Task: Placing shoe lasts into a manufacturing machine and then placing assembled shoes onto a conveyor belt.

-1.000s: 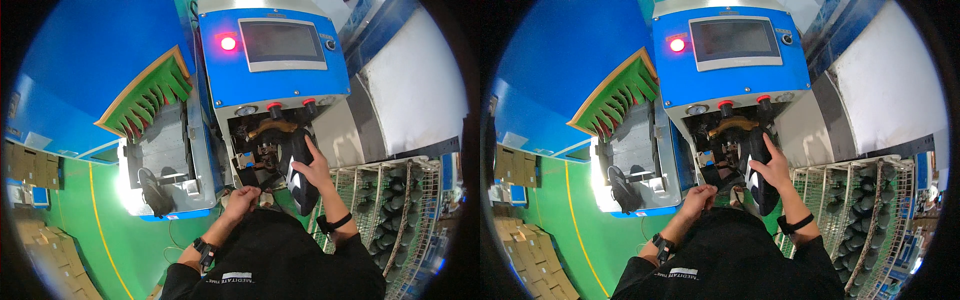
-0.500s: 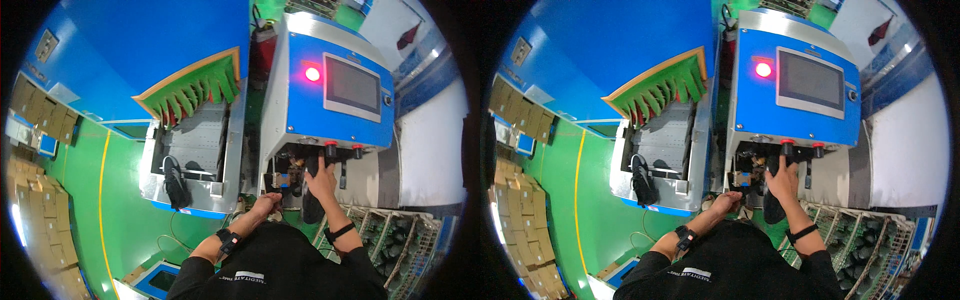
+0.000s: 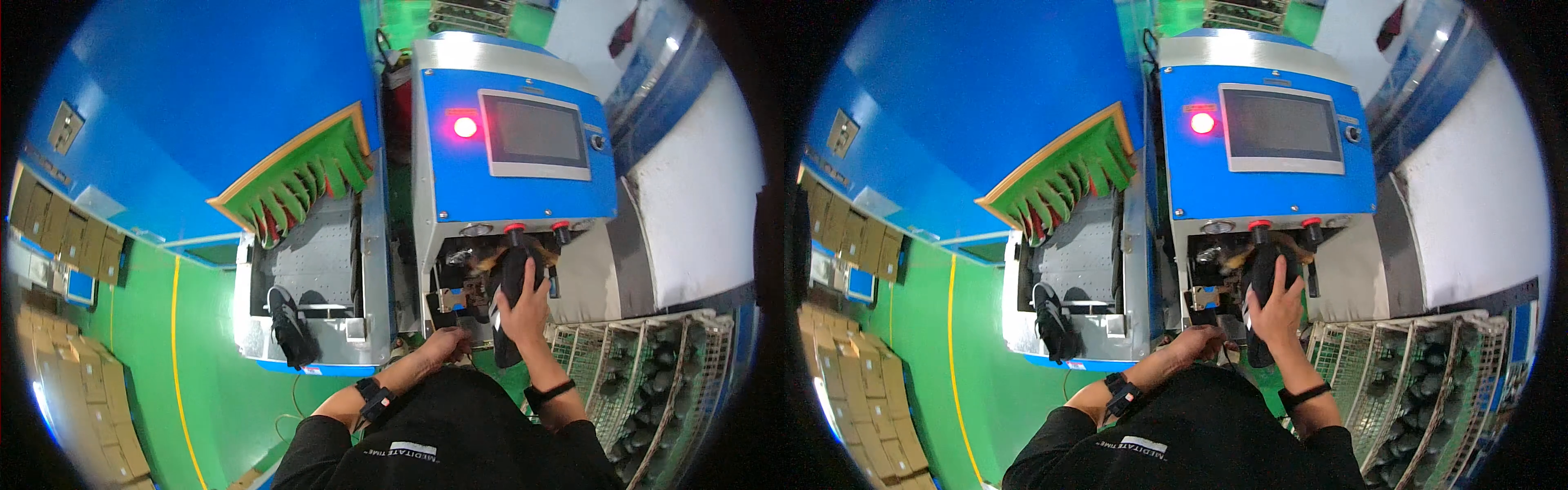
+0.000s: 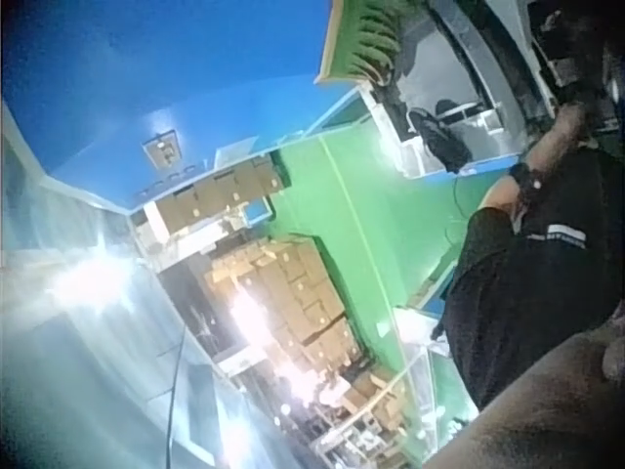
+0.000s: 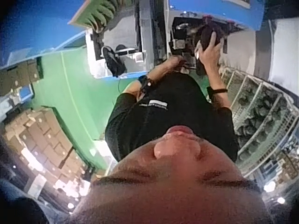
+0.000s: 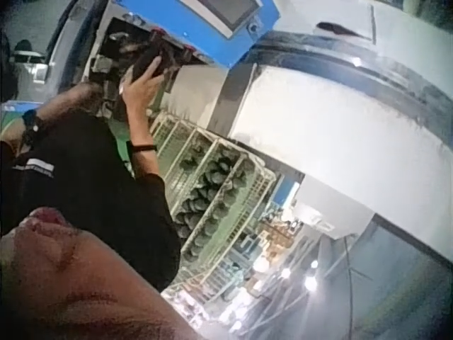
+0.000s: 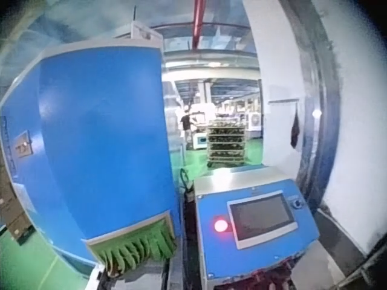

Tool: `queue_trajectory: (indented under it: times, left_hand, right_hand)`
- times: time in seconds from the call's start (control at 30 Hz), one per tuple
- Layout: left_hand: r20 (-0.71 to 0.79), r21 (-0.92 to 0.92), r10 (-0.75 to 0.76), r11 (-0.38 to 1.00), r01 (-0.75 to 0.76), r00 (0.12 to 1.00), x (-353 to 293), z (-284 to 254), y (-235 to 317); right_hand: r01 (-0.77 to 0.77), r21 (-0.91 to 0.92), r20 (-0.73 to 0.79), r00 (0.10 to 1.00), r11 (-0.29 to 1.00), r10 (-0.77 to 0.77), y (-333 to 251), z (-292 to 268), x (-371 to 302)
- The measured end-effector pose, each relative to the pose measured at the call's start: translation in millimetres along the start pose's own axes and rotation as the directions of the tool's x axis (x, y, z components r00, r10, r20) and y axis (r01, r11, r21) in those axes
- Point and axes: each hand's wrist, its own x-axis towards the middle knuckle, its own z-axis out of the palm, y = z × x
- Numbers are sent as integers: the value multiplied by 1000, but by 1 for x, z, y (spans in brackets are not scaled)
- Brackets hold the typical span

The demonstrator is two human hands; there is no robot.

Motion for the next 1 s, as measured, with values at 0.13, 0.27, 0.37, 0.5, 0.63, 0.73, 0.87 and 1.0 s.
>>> queue_trajectory:
  times: [0.13,0.27,0.37,0.5,0.63,0.73,0.87,1.0]
  left_hand:
    - [86,48,-64,997,60,994,-25,22,16]
    - [415,73,-114,993,92,902,-29,27,15]
    - [493,-73,-231,950,304,839,-26,28,-2]
    - [348,8,-369,920,391,862,-18,14,-39]
    - [384,97,-264,964,246,885,-41,35,-21]
    - [274,279,-7,957,-73,962,-13,-2,-61]
    - [72,72,-245,968,240,967,-36,15,-51]
    - [-36,4,-180,984,180,983,-35,47,-52]
  right_hand:
    - [144,66,-108,985,987,-136,14,-18,-61]
    - [95,107,-99,991,990,-84,16,-50,-128]
    - [141,199,80,984,970,-159,5,-108,-145]
    - [-56,518,368,916,854,-163,17,-119,-160]
    - [-716,624,654,698,313,292,48,-45,-130]
    - [-757,577,811,576,-307,104,29,-17,-85]
    - [-546,721,662,726,-427,189,24,-17,-97]
    - [-537,842,536,819,-54,205,99,-74,-120]
